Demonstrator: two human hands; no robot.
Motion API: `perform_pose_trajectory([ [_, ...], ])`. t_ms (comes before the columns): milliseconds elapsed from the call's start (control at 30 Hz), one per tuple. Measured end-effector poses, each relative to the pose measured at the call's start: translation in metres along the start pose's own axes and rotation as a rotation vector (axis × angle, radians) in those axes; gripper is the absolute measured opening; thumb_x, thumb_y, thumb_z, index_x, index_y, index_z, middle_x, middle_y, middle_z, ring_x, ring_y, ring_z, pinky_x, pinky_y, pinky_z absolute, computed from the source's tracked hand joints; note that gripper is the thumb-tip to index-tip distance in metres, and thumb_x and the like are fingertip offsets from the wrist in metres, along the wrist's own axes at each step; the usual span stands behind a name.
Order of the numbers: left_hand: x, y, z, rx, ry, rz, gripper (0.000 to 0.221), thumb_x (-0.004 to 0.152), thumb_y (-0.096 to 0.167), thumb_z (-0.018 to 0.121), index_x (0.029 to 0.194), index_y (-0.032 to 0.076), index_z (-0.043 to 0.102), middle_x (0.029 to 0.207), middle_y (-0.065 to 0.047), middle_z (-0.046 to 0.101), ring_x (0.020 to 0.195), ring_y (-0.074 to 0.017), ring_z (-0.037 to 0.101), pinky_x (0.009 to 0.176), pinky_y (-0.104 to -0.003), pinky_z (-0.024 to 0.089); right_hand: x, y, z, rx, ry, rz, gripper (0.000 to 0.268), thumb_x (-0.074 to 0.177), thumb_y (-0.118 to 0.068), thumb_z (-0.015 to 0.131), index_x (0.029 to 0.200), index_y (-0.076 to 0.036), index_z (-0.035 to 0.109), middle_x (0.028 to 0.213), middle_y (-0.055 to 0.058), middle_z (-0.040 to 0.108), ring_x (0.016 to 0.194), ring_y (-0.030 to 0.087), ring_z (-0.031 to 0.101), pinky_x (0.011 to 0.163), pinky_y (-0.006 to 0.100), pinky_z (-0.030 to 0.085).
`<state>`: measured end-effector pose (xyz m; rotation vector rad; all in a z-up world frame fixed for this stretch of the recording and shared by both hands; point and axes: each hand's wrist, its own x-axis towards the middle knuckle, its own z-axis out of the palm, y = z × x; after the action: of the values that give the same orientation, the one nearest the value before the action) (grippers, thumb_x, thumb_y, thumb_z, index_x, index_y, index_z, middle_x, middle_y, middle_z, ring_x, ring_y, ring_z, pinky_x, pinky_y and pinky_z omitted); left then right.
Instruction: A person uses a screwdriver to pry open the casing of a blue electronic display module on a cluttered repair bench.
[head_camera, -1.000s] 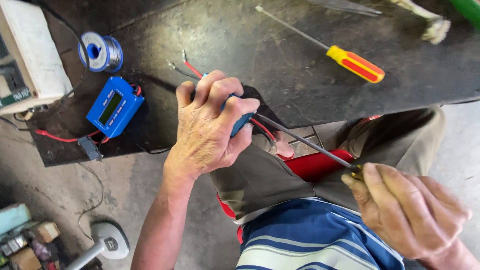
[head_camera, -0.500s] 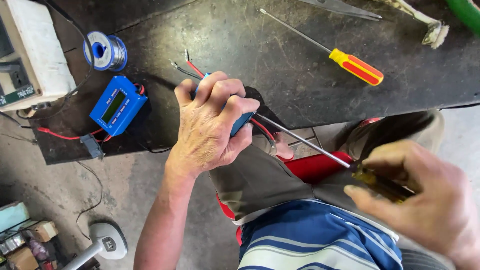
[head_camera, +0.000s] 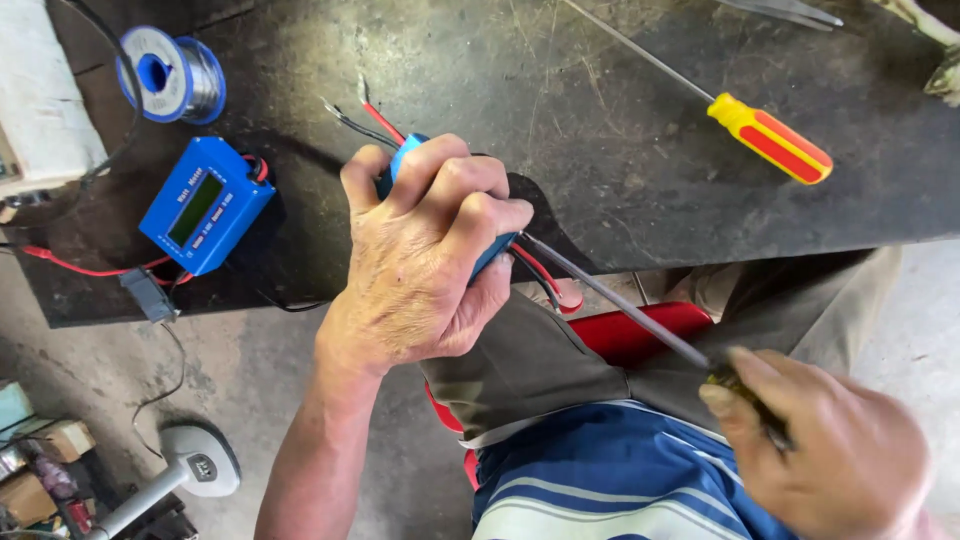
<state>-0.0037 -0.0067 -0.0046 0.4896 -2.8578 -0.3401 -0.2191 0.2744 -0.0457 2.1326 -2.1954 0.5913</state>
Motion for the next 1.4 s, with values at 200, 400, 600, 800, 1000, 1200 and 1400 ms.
perform_pose_trajectory([
  [200, -0.002, 0.005, -0.006, -0.001, 0.030, -0.011, 0.028, 0.084, 0.009, 0.053, 0.112, 0.015, 0.056, 0.115, -0.002, 0.059, 0.110, -0.0298, 0.058, 0.091, -0.049, 0.030, 0.048, -0.001, -0.027, 0.976, -0.456, 1.065, 0.021, 0.086, -0.008, 0.077, 0.101, 0.003, 0.086, 0.055, 0.014, 0.065, 0.043, 0.020, 0.055, 0.042, 0.029, 0.044],
  [400, -0.006, 0.016, -0.008, -0.087, 0.136, -0.093, 0.041, 0.086, 0.022, 0.063, 0.124, 0.008, 0.056, 0.129, -0.015, 0.051, 0.129, -0.0385, 0.052, 0.098, -0.047, 0.035, 0.047, -0.014, -0.026, 0.823, -0.439, 0.982, 0.051, 0.059, -0.007, 0.095, 0.105, -0.008, 0.073, 0.090, 0.005, 0.083, 0.079, 0.011, 0.076, 0.081, 0.022, 0.063],
  [600, -0.022, 0.036, 0.013, 0.062, 0.346, -0.291, 0.045, 0.092, 0.045, 0.066, 0.127, 0.017, 0.071, 0.142, -0.029, 0.043, 0.135, -0.0485, 0.045, 0.112, -0.062, 0.038, 0.033, -0.007, -0.011, 0.588, 0.013, 0.332, 0.033, 0.083, -0.008, 0.084, 0.114, 0.001, 0.074, 0.110, 0.008, 0.077, 0.089, 0.011, 0.073, 0.087, 0.021, 0.058],
  [800, -0.032, 0.035, 0.019, 0.096, 0.322, -0.441, 0.048, 0.093, 0.033, 0.079, 0.139, 0.031, 0.065, 0.151, -0.029, 0.038, 0.137, -0.0440, 0.049, 0.107, -0.056, 0.044, 0.013, 0.003, 0.011, 0.332, 0.083, 0.151, 0.037, 0.089, -0.017, 0.085, 0.121, -0.001, 0.074, 0.109, 0.009, 0.077, 0.082, 0.013, 0.071, 0.063, 0.024, 0.055],
  [1000, -0.032, 0.029, 0.018, 0.168, 0.285, -0.373, 0.039, 0.101, 0.035, 0.070, 0.139, 0.033, 0.063, 0.148, -0.030, 0.043, 0.125, -0.0446, 0.053, 0.099, -0.055, 0.047, 0.003, 0.001, 0.032, 0.506, 0.231, 0.244, 0.031, 0.085, -0.011, 0.089, 0.108, 0.004, 0.074, 0.104, 0.014, 0.077, 0.083, 0.017, 0.073, 0.076, 0.027, 0.061],
  [1200, -0.029, 0.028, 0.016, 0.212, 0.290, -0.373, 0.032, 0.102, 0.040, 0.064, 0.134, 0.033, 0.066, 0.143, -0.030, 0.046, 0.116, -0.0429, 0.055, 0.090, -0.053, 0.046, 0.009, -0.001, 0.054, 0.766, 0.315, 0.279, 0.030, 0.082, 0.000, 0.084, 0.105, 0.011, 0.068, 0.102, 0.024, 0.074, 0.083, 0.026, 0.073, 0.078, 0.029, 0.061],
  [1400, -0.027, 0.028, 0.017, 0.211, 0.292, -0.364, 0.032, 0.100, 0.038, 0.066, 0.132, 0.034, 0.067, 0.142, -0.031, 0.046, 0.115, -0.0438, 0.055, 0.091, -0.053, 0.046, 0.020, 0.002, 0.051, 0.654, 0.325, 0.171, 0.029, 0.083, -0.004, 0.087, 0.104, 0.008, 0.071, 0.099, 0.021, 0.075, 0.079, 0.022, 0.073, 0.071, 0.026, 0.060],
])
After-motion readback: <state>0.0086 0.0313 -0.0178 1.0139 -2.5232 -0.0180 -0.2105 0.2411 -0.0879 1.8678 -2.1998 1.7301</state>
